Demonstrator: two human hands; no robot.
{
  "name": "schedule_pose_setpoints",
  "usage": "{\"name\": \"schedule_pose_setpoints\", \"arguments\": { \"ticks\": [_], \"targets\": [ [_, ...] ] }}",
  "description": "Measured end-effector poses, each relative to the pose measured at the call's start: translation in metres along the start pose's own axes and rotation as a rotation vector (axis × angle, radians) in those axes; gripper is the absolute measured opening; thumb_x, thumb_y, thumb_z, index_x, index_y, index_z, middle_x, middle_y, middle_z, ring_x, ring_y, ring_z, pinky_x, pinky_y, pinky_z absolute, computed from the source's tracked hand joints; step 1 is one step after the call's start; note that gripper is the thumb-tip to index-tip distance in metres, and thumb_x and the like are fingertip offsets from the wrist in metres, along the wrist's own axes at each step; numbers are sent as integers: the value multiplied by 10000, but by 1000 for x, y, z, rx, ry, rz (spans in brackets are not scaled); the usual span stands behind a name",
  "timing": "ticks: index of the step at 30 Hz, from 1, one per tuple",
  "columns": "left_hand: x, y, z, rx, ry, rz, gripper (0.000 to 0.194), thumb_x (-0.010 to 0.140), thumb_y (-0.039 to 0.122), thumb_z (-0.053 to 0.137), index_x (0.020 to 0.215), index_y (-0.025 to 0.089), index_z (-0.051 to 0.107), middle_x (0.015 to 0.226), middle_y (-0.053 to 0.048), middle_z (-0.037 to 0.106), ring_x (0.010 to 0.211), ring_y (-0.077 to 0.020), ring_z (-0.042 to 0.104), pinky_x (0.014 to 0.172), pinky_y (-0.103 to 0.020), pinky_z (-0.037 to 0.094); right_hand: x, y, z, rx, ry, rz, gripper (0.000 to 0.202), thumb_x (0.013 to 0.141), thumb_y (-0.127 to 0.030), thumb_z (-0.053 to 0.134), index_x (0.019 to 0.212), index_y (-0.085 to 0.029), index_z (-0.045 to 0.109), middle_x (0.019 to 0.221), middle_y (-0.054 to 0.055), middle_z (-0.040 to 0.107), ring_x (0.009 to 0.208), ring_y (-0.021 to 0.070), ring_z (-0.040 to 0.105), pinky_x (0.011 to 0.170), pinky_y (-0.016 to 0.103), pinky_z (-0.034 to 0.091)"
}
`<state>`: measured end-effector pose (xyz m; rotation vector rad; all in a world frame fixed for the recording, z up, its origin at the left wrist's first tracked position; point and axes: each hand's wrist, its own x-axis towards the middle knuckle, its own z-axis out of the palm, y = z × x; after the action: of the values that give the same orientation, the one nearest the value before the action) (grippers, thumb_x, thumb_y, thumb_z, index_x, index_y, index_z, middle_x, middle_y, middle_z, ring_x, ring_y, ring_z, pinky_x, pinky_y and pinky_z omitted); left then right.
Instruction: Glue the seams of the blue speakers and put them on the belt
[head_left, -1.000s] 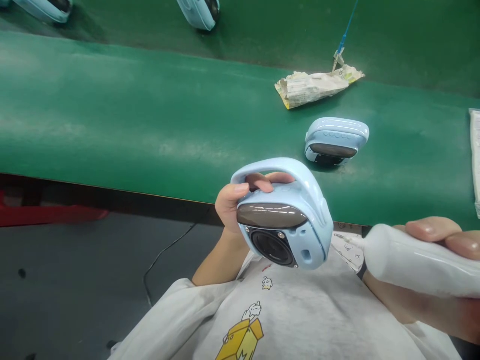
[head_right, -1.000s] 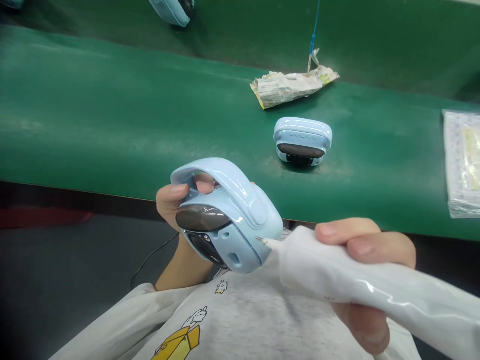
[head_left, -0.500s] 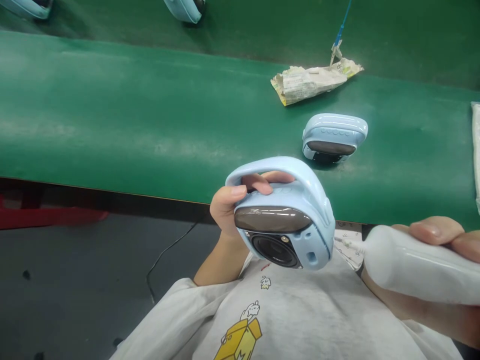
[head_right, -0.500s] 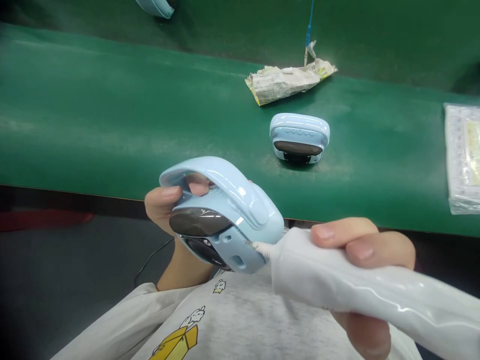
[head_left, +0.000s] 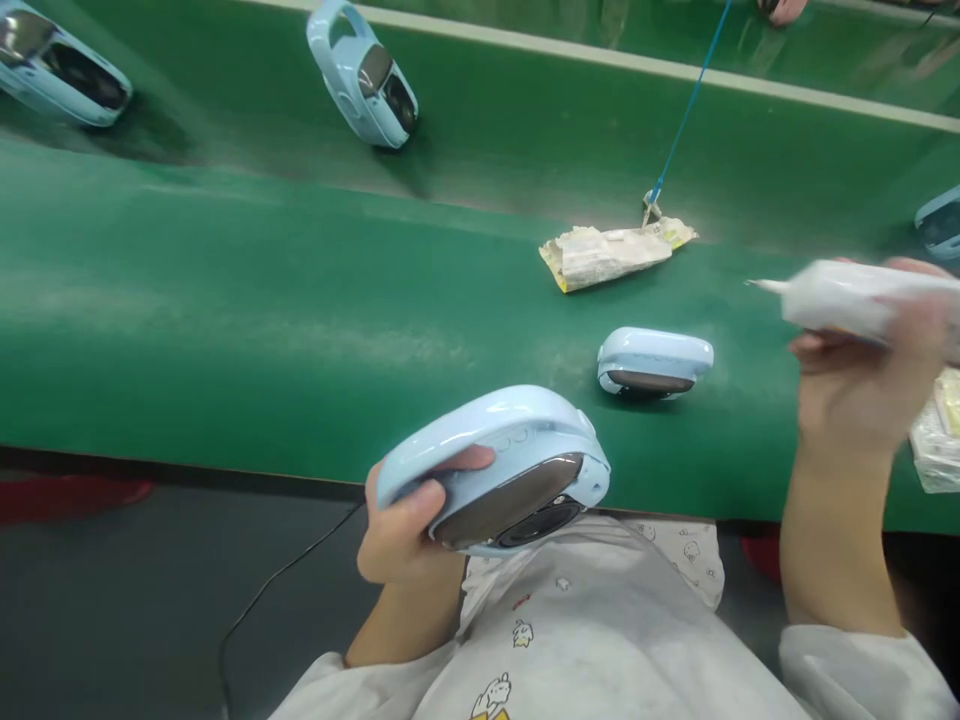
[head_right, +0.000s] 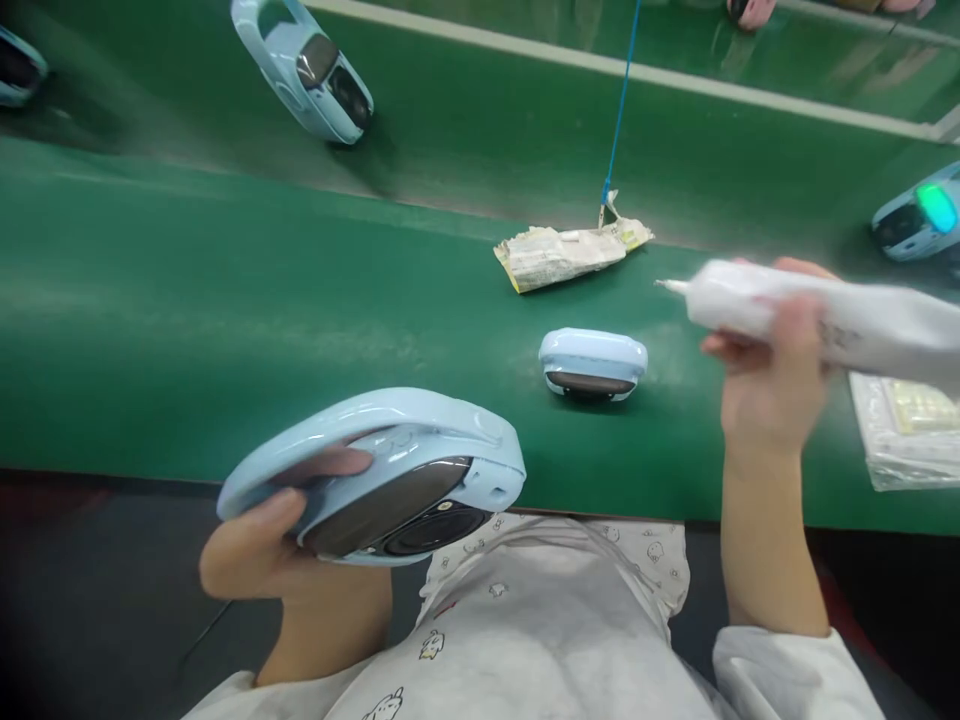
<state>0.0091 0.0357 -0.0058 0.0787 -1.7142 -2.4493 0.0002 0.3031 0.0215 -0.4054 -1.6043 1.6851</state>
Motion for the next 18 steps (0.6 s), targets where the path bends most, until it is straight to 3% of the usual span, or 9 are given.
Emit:
{"name": "schedule_pose_setpoints", "arguments": {
  "ticks": [1, 3, 9, 13, 18],
  "targets": [
    [1, -1, -1, 32, 17, 2, 252, 597, 258, 510, 631, 245, 759, 723, 11, 715, 649, -218, 645, 542, -302, 494, 16, 11, 7, -12, -15, 22, 495, 527, -559, 801, 847, -231, 615, 792, -9, 605, 562, 90, 548, 415, 186, 459],
    [3, -3, -6, 63, 33, 1, 231, 597, 254, 532, 632, 251, 761, 760, 2, 718, 699, -226, 655, 594, -308, 515, 43, 37, 21, -64, -38, 133, 543, 483, -536, 796, 845, -185, 595, 733, 1, 593, 526, 96, 542, 426, 208, 481],
    [15, -15, -22, 118, -142, -30, 166, 662, 285, 626, 720, 249, 778, 849, -32, 722, 746, -228, 674, 618, -278, 555, 83, 100, 50, -215, -171, 156, 577, 502, -576, 756, 886, -167, 621, 726, 25, 628, 510, 151, 574, 492, 304, 536],
    [22, -20, -20, 121, -117, -90, 148, 655, 326, 666, 688, 233, 776, 840, -48, 722, 712, -237, 674, 561, -273, 548, 100, 121, 58, -320, -247, 124, 502, 563, -529, 751, 879, -153, 643, 727, 30, 635, 550, 163, 595, 554, 313, 548],
    [28, -20, -14, 141, -106, -100, 114, 647, 315, 692, 665, 237, 773, 830, -47, 728, 716, -237, 679, 554, -258, 546, 119, 126, 56, -444, -309, 117, 308, 598, -424, 764, 688, -157, 640, 578, -2, 597, 491, 158, 566, 497, 283, 504]
  ]
}}
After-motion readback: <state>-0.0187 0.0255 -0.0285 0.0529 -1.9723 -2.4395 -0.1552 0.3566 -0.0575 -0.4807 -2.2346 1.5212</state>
